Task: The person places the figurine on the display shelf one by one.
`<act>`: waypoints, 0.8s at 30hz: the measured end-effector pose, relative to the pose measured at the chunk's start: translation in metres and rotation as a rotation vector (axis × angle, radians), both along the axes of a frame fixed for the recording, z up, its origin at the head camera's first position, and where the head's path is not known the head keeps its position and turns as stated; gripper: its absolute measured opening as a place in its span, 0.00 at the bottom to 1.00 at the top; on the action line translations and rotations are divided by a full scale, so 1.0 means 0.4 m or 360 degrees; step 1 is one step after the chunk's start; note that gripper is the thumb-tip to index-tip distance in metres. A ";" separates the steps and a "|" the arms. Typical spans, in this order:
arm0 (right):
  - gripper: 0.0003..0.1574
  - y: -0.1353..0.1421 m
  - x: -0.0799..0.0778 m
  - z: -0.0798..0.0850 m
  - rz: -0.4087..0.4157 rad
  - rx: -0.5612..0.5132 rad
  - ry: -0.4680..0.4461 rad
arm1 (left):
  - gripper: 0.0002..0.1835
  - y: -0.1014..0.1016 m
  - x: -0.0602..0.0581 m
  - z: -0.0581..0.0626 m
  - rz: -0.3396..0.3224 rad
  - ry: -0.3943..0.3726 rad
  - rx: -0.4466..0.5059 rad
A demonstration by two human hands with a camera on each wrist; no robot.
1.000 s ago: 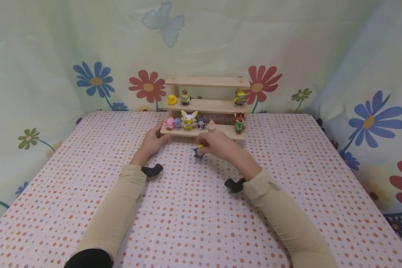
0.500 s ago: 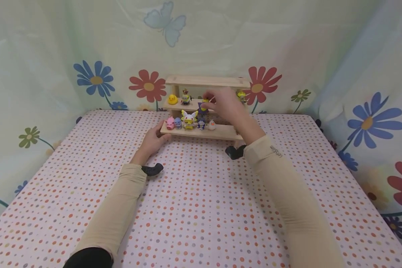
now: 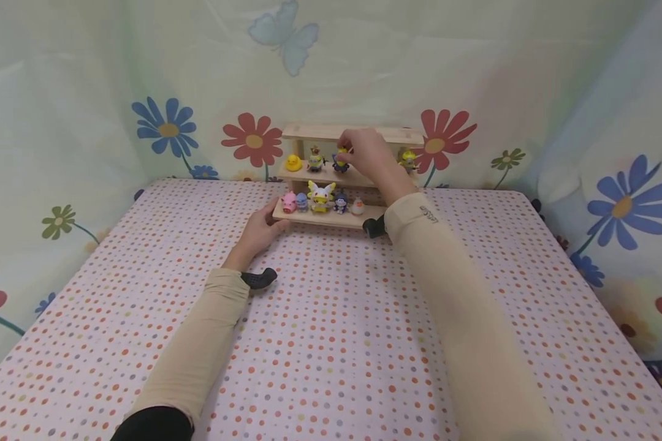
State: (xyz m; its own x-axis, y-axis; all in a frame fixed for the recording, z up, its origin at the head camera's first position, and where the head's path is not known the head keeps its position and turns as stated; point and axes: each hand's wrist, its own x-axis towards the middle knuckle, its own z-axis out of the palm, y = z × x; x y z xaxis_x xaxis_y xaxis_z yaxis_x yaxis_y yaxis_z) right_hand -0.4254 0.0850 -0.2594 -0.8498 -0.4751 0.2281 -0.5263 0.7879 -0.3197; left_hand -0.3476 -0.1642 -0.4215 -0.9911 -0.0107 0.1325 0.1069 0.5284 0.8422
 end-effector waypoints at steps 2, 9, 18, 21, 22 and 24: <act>0.21 -0.001 -0.005 -0.005 0.0010 0.0004 0.0004 | 0.42 0.003 -0.001 0.002 -0.0003 -0.0002 0.0001; 0.20 -0.006 -0.008 -0.018 0.0062 0.0005 0.0031 | 0.42 0.010 0.004 0.006 -0.0008 -0.0014 -0.0017; 0.19 -0.013 -0.003 -0.026 0.0064 -0.0035 0.0020 | 0.42 0.011 -0.002 -0.003 0.0004 -0.0031 -0.0001; 0.19 -0.015 -0.003 -0.026 0.0056 -0.0035 0.0010 | 0.42 0.010 -0.004 -0.005 0.0004 -0.0027 -0.0004; 0.19 -0.016 -0.004 -0.026 0.0054 -0.0034 0.0010 | 0.42 0.009 -0.005 -0.005 0.0002 -0.0024 -0.0004; 0.20 -0.017 -0.007 -0.028 0.0052 -0.0035 0.0007 | 0.42 0.009 -0.006 -0.005 0.0000 -0.0025 -0.0005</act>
State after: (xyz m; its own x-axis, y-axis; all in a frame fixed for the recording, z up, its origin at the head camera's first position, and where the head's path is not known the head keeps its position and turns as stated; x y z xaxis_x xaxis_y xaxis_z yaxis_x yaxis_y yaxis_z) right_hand -0.4281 0.0783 -0.2705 -0.8331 -0.4972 0.2422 -0.5528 0.7633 -0.3343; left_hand -0.3498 -0.1607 -0.4235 -0.9931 -0.0100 0.1168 0.0937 0.5312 0.8420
